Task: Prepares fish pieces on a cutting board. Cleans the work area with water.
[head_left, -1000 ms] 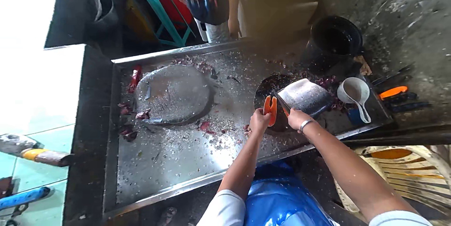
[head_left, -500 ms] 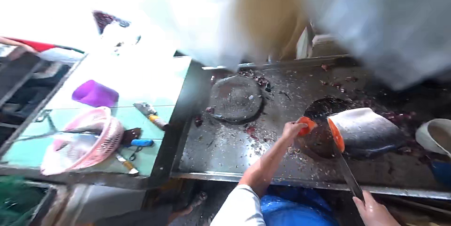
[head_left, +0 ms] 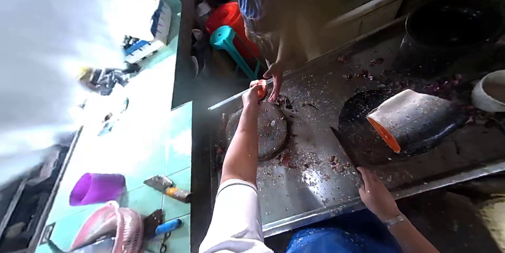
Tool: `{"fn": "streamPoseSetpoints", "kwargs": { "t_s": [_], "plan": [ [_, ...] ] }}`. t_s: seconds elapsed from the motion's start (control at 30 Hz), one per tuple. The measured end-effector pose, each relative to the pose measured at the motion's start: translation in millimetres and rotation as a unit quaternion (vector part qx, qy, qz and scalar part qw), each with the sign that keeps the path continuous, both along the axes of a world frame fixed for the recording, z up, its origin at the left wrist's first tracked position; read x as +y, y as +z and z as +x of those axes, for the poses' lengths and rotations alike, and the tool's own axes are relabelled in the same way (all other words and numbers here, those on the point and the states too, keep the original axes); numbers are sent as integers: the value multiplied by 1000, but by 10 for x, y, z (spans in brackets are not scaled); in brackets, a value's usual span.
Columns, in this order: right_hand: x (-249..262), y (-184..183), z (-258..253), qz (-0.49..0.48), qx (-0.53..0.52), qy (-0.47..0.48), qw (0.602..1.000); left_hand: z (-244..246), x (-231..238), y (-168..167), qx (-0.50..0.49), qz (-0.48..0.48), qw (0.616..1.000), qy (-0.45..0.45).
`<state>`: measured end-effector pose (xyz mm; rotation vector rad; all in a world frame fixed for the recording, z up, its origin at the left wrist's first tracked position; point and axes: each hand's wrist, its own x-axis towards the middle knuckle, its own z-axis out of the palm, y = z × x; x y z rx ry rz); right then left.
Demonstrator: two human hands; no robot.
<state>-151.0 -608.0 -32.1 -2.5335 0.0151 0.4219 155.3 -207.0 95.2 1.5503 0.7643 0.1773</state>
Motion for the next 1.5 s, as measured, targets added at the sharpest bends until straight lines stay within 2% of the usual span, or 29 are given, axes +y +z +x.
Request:
{"fn": "streamPoseSetpoints", "kwargs": {
  "t_s": [0.07,0.23,0.3,0.37,0.43,0.5,0.57,0.6,0.67,0.7,0.73,0.8,0.87,0.93,1.0,1.07,1.2,1.3,1.37,1.43,1.5],
  "plan": [
    [197,-104,-77,6,-4,-10,1000,187,34,-58,-30,-35,999,-21],
    [569,-174,-84,-8,66,8,998,147,86,-139,-65,-67,988,-123],
    [664,-241,-32,-10,87,35,996,83,163,-200,-79,-45,983,-159],
    [756,-355,27,-3,102,67,993,-51,213,-316,-38,28,993,-105],
    [815,-477,133,8,119,108,987,-371,35,-360,-9,55,996,-74],
    [797,-557,250,38,105,154,982,-741,-289,-507,-10,29,997,-70],
    [487,-414,392,79,41,160,983,-1143,-768,-715,-6,-4,994,-108],
    [201,-283,447,101,-35,122,987,-1339,-1068,-800,1,-24,991,-133],
    [-560,-95,577,138,-213,-36,967,-1602,-1718,-917,29,-45,979,-195],
    [-982,-39,669,142,-269,-126,944,-1617,-2033,-950,34,-44,972,-230],
    [-1408,15,785,151,-280,-212,924,-1531,-2342,-983,24,-23,964,-263],
    [-2088,55,1068,250,-209,-369,870,-1154,-2931,-1028,-10,65,945,-321],
    [-2345,-24,1285,381,-114,-469,788,-659,-3418,-1045,-3,184,900,-395],
    [-2292,3,1467,475,-32,-491,729,-158,-3840,-1021,56,260,835,-481],
    [-2188,22,1578,524,43,-506,684,207,-4198,-957,137,273,779,-548],
    [-2143,-7,1618,528,73,-497,685,366,-4417,-978,180,282,762,-555],
    [-2042,54,1637,555,80,-460,688,505,-4448,-1018,227,215,760,-570],
    [-1992,19,1612,606,69,-408,679,463,-4298,-1133,165,98,790,-582],
    [-1982,-35,1623,637,61,-369,674,371,-4137,-1075,113,45,807,-577],
    [-1940,-59,1694,645,62,-321,690,194,-3860,-853,85,28,828,-554],
    [-1773,128,1798,619,75,-260,737,-42,-3451,-587,80,21,854,-514]
  ]
}}
